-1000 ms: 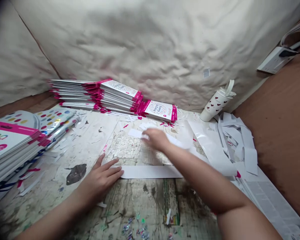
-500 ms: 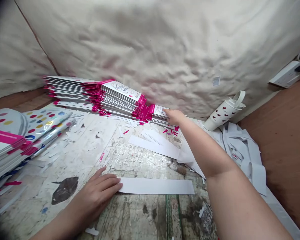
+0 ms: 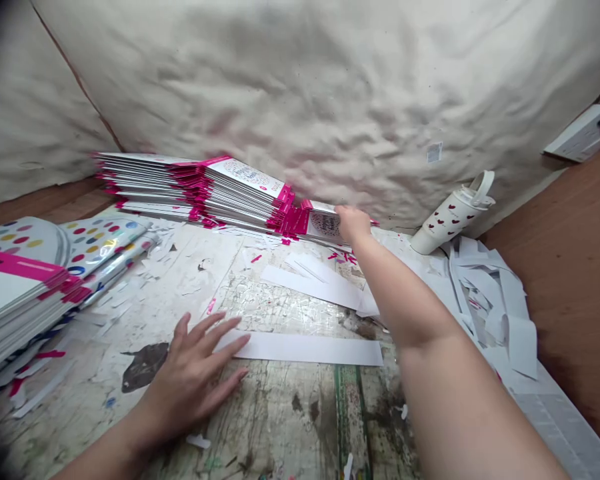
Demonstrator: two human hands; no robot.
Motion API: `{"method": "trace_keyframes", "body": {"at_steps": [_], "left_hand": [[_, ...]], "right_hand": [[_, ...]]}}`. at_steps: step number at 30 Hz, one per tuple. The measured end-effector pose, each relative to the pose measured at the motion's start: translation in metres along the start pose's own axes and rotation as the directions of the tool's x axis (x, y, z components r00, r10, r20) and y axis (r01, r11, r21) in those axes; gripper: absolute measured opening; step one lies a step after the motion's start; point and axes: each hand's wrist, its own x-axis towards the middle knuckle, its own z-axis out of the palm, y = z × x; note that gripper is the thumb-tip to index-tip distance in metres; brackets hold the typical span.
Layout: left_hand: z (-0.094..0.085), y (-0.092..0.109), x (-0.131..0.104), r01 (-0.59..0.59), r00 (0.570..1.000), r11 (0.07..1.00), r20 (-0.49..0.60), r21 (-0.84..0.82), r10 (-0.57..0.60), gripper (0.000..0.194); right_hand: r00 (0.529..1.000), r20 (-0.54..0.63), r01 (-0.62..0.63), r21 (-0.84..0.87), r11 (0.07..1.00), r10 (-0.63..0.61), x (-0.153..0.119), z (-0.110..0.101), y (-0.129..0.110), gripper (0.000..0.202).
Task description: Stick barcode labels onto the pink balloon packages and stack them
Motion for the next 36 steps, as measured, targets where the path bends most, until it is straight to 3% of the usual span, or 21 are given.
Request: {"method": "trace_keyframes", "body": {"at_steps": [2, 3, 4, 5, 6, 7, 8, 9, 10, 11, 13, 14, 15, 16, 18, 20, 23, 26, 31, 36], "left_hand": [[-0.009, 0.000, 0.001, 0.008, 0.995, 0.998, -0.103, -0.060, -0.014, 0.035], [-0.013, 0.000, 0.003, 0.041, 0.989, 0.988, -0.138, -0.149, -0.062, 0.037], [-0.017, 0.000, 0.005, 0.115, 0.977, 0.951, -0.141, -0.288, -0.161, 0.035], [-0.020, 0.001, 0.009, 0.228, 0.951, 0.854, -0.082, -0.468, -0.299, 0.033], [-0.023, 0.003, 0.014, 0.361, 0.900, 0.670, 0.053, -0.649, -0.433, 0.034], [-0.026, 0.007, 0.019, 0.482, 0.832, 0.416, 0.253, -0.771, -0.494, 0.041], [-0.028, 0.013, 0.026, 0.571, 0.765, 0.150, 0.457, -0.807, -0.453, 0.051], [-0.030, 0.021, 0.032, 0.626, 0.719, -0.062, 0.606, -0.778, -0.341, 0.057], [-0.031, 0.030, 0.037, 0.653, 0.701, -0.187, 0.679, -0.734, -0.219, 0.059], [-0.031, 0.040, 0.040, 0.656, 0.707, -0.232, 0.692, -0.718, -0.143, 0.056], [-0.028, 0.060, 0.040, 0.585, 0.775, -0.165, 0.607, -0.794, -0.175, 0.039], [-0.025, 0.070, 0.036, 0.529, 0.812, -0.089, 0.534, -0.844, -0.235, 0.032], [-0.021, 0.080, 0.031, 0.477, 0.841, -0.010, 0.461, -0.879, -0.283, 0.027], [-0.017, 0.088, 0.023, 0.438, 0.863, 0.060, 0.401, -0.897, -0.306, 0.025], [-0.010, 0.102, 0.009, 0.385, 0.894, 0.179, 0.318, -0.906, -0.314, 0.025], [-0.006, 0.112, -0.002, 0.305, 0.924, 0.288, 0.209, -0.908, -0.320, 0.034], [-0.008, 0.123, -0.002, 0.132, 0.953, 0.447, -0.010, -0.885, -0.302, 0.065], [-0.015, 0.129, 0.008, 0.020, 0.961, 0.514, -0.124, -0.858, -0.245, 0.091], [-0.019, 0.135, 0.017, 0.022, 0.974, 0.511, -0.097, -0.859, -0.204, 0.094], [-0.016, 0.133, 0.014, 0.047, 0.975, 0.493, -0.067, -0.869, -0.211, 0.092]], "right_hand": [[0.975, -0.173, 0.157, 0.069, 0.985, -0.143, -0.034, -0.023, -0.001, 0.039], [0.921, -0.293, 0.299, 0.103, 0.949, -0.258, -0.057, -0.038, -0.004, 0.036], [0.832, -0.408, 0.455, 0.113, 0.883, -0.376, -0.084, -0.053, -0.007, 0.033], [0.738, -0.480, 0.587, 0.110, 0.802, -0.475, -0.112, -0.069, -0.012, 0.030], [0.644, -0.527, 0.694, 0.095, 0.714, -0.555, -0.142, -0.083, -0.018, 0.029], [0.570, -0.530, 0.768, 0.072, 0.636, -0.628, -0.170, -0.095, -0.024, 0.028], [0.505, -0.531, 0.819, 0.044, 0.572, -0.681, -0.196, -0.105, -0.030, 0.027], [0.463, -0.509, 0.849, 0.018, 0.529, -0.726, -0.219, -0.111, -0.034, 0.027], [0.462, -0.507, 0.847, 0.007, 0.532, -0.728, -0.237, -0.114, -0.037, 0.029], [0.504, -0.539, 0.811, 0.028, 0.584, -0.675, -0.251, -0.114, -0.039, 0.032], [0.680, -0.637, 0.633, 0.260, 0.729, -0.363, -0.270, -0.107, -0.039, 0.040], [0.765, -0.628, 0.517, 0.467, 0.718, -0.142, -0.276, -0.102, -0.038, 0.040], [0.834, -0.550, 0.412, 0.677, 0.610, 0.047, -0.282, -0.097, -0.037, 0.039], [0.890, -0.430, 0.331, 0.838, 0.434, 0.153, -0.288, -0.093, -0.038, 0.039], [0.960, -0.223, 0.210, 0.973, 0.094, 0.171, -0.301, -0.087, -0.043, 0.040], [0.977, -0.125, 0.138, 0.988, -0.068, 0.170, -0.314, -0.086, -0.051, 0.038], [0.976, -0.083, 0.111, 0.985, -0.135, 0.200, -0.324, -0.090, -0.062, 0.051], [0.979, -0.147, 0.170, 0.971, -0.166, 0.145, -0.324, -0.094, -0.064, 0.067], [0.978, -0.179, 0.196, 0.964, -0.180, 0.105, -0.318, -0.092, -0.061, 0.071], [0.977, -0.158, 0.181, 0.969, -0.169, 0.141, -0.320, -0.086, -0.063, 0.063]]}}
